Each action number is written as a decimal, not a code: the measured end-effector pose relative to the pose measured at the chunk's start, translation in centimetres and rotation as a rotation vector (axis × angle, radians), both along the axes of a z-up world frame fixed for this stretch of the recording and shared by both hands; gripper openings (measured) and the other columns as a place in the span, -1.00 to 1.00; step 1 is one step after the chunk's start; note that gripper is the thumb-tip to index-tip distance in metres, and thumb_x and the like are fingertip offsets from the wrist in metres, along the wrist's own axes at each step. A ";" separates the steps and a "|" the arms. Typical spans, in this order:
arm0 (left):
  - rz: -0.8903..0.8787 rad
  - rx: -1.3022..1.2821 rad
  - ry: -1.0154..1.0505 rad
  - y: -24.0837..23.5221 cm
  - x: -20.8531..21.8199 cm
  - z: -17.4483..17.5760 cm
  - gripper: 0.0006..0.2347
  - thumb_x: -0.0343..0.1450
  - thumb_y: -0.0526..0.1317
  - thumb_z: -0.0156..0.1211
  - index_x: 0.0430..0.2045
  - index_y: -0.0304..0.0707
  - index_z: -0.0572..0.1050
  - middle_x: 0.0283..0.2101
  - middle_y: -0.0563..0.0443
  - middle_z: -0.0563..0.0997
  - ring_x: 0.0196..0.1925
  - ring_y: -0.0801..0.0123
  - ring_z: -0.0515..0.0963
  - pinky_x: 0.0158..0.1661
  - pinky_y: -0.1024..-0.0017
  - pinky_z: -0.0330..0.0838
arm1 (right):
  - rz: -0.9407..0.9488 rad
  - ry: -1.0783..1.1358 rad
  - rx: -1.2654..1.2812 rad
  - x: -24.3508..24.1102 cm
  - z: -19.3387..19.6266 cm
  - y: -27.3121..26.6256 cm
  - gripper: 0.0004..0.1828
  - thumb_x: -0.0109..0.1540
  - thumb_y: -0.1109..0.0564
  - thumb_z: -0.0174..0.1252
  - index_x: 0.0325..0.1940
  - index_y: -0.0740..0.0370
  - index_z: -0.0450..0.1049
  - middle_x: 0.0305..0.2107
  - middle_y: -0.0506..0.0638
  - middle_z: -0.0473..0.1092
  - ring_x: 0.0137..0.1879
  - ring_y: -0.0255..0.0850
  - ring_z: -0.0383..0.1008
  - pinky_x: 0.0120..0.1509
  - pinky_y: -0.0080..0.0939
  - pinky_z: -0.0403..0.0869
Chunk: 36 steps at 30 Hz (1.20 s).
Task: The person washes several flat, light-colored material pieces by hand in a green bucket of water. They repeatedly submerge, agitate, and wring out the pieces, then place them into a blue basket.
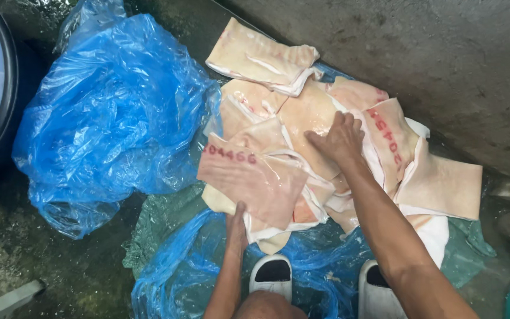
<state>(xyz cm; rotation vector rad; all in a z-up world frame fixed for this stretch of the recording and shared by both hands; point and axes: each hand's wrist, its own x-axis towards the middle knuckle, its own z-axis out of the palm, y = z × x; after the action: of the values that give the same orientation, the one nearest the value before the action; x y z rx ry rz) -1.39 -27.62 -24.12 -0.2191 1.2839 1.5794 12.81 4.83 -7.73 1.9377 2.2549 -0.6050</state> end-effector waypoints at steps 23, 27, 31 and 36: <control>0.124 0.103 -0.290 -1.2 0.0 -2.8 -0.34 0.43 0.15 0.09 0.30 -0.39 0.21 0.22 -0.20 0.46 0.27 0.08 0.45 0.25 0.12 0.34 | 0.184 0.925 -0.686 0.5 13.4 -10.1 -0.65 0.11 0.15 0.30 -0.07 0.37 0.55 -0.28 0.00 0.56 -0.19 -0.27 0.54 -0.08 -0.17 0.54; 0.149 0.149 -0.271 -2.3 0.3 -5.0 -0.22 0.40 0.29 0.00 0.39 -0.30 0.08 0.41 -0.12 0.26 0.45 0.11 0.24 0.37 0.16 0.13 | 0.339 0.478 -0.245 -2.0 6.2 -7.6 -0.31 0.10 -0.14 0.32 0.15 0.35 0.40 -0.01 0.15 0.39 0.12 -0.08 0.32 0.20 0.01 0.32; 0.102 0.192 -0.213 -1.8 -0.2 -5.1 -0.20 0.37 0.20 0.18 0.40 -0.34 0.07 0.42 -0.19 0.26 0.44 0.04 0.25 0.35 0.13 0.16 | 0.255 0.239 -0.026 -2.9 1.9 -4.4 0.13 0.05 -0.42 0.36 0.44 0.35 0.18 0.36 0.35 0.13 0.55 0.16 0.00 0.55 0.23 0.00; 0.052 0.258 0.012 -2.2 0.5 -2.8 -0.21 0.35 0.02 0.33 0.42 -0.24 0.03 0.40 -0.07 0.28 0.43 0.11 0.27 0.37 0.14 0.15 | 0.261 0.195 -0.218 -3.4 1.6 -6.4 0.23 0.01 -0.46 0.35 0.46 0.42 0.09 0.38 0.41 0.07 0.51 0.21 0.03 0.54 0.13 0.05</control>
<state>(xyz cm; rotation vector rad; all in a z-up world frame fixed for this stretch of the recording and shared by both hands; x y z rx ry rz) -0.89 -29.85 -26.96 -0.0813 1.0775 1.7743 9.42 -1.58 -6.17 1.5119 2.3811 -0.9914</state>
